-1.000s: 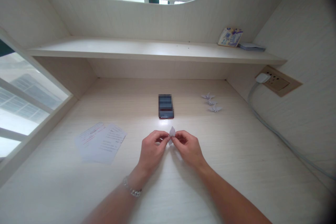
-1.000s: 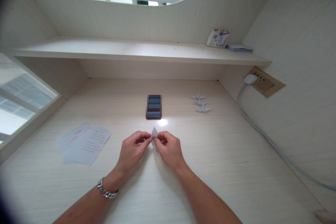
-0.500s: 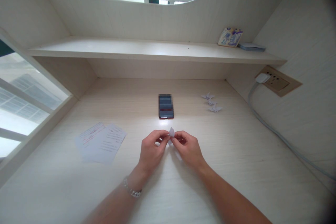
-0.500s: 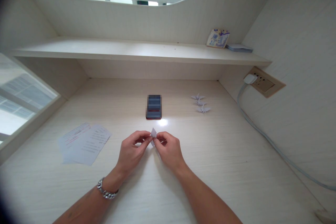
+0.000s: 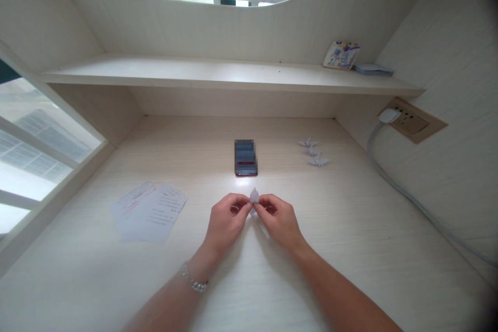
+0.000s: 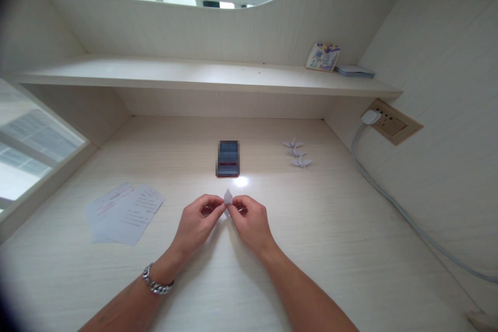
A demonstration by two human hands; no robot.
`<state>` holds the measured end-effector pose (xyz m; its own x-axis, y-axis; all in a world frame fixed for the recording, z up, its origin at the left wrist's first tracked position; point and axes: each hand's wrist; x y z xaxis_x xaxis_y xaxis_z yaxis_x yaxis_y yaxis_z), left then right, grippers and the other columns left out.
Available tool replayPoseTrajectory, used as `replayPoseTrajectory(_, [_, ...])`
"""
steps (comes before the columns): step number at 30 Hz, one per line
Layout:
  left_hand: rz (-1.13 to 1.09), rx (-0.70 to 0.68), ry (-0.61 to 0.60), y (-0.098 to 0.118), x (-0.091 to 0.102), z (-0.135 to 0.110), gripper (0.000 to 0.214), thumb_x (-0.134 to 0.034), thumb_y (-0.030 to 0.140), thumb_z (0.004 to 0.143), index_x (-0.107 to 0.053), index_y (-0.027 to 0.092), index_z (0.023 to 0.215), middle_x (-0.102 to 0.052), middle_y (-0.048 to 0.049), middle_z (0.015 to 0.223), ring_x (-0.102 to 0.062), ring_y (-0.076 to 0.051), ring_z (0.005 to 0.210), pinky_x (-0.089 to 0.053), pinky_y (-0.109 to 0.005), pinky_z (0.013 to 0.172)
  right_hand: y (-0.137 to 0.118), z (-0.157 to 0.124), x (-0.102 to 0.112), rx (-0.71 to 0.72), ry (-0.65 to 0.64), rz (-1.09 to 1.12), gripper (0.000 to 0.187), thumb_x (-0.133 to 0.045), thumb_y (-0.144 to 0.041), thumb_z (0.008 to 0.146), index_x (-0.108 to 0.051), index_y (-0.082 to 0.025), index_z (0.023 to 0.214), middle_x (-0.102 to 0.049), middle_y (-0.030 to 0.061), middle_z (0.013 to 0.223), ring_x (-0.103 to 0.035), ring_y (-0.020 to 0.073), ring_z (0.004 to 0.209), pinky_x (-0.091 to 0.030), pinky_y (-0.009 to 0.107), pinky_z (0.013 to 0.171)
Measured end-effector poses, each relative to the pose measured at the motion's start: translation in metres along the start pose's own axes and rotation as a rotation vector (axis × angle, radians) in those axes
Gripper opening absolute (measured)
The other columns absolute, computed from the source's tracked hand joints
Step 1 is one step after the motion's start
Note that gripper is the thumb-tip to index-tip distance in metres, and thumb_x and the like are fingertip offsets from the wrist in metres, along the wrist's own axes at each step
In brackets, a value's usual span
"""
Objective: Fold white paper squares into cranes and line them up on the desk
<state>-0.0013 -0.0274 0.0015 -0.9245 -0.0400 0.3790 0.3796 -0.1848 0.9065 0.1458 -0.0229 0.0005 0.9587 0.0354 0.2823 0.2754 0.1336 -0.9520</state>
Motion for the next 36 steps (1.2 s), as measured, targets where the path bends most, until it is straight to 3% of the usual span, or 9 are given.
replayPoseTrajectory(6, [0.061, -0.017, -0.064, -0.0002, -0.0011, 0.0001, 0.014, -0.053, 0.026, 0.081, -0.065, 0.017, 0.085, -0.067, -0.005, 0.083, -0.062, -0.016, 0.075, -0.05, -0.027, 0.069, 0.0031, 0.0005, -0.0002, -0.006, 0.016, 0.009, 0.013, -0.056, -0.026, 0.079, -0.065, -0.017, 0.082, -0.068, 0.0046, 0.078, -0.063, 0.0181, 0.071, -0.049, 0.028, 0.066])
replayPoseTrajectory(26, [0.125, -0.156, -0.006, -0.0042, -0.0058, -0.005, 0.016, -0.054, 0.022, 0.081, -0.067, 0.02, 0.089, -0.07, -0.0047, 0.086, -0.065, -0.016, 0.075, -0.053, -0.027, 0.068, -0.0014, 0.0001, -0.0013, 0.022, 0.095, -0.024, 0.012, -0.057, -0.021, 0.074, -0.067, -0.017, 0.079, -0.069, 0.0038, 0.075, -0.064, 0.0182, 0.068, -0.052, 0.028, 0.067])
replayPoseTrajectory(36, [0.231, -0.306, 0.036, -0.0008, -0.0033, -0.0042, 0.018, -0.052, 0.017, 0.083, -0.067, 0.021, 0.093, -0.067, -0.0064, 0.091, -0.061, -0.017, 0.085, -0.05, -0.029, 0.078, -0.0019, 0.0, -0.0035, -0.002, 0.064, 0.211, 0.017, -0.062, -0.028, 0.075, -0.069, -0.017, 0.086, -0.07, 0.0077, 0.087, -0.065, 0.0212, 0.081, -0.053, 0.033, 0.076])
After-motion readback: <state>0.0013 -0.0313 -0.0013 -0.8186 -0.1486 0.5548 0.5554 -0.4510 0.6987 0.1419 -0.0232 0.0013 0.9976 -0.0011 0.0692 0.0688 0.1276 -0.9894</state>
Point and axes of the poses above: each hand's wrist, its own z-axis towards the middle knuckle, its own x-axis out of the back of the hand, y = z × x
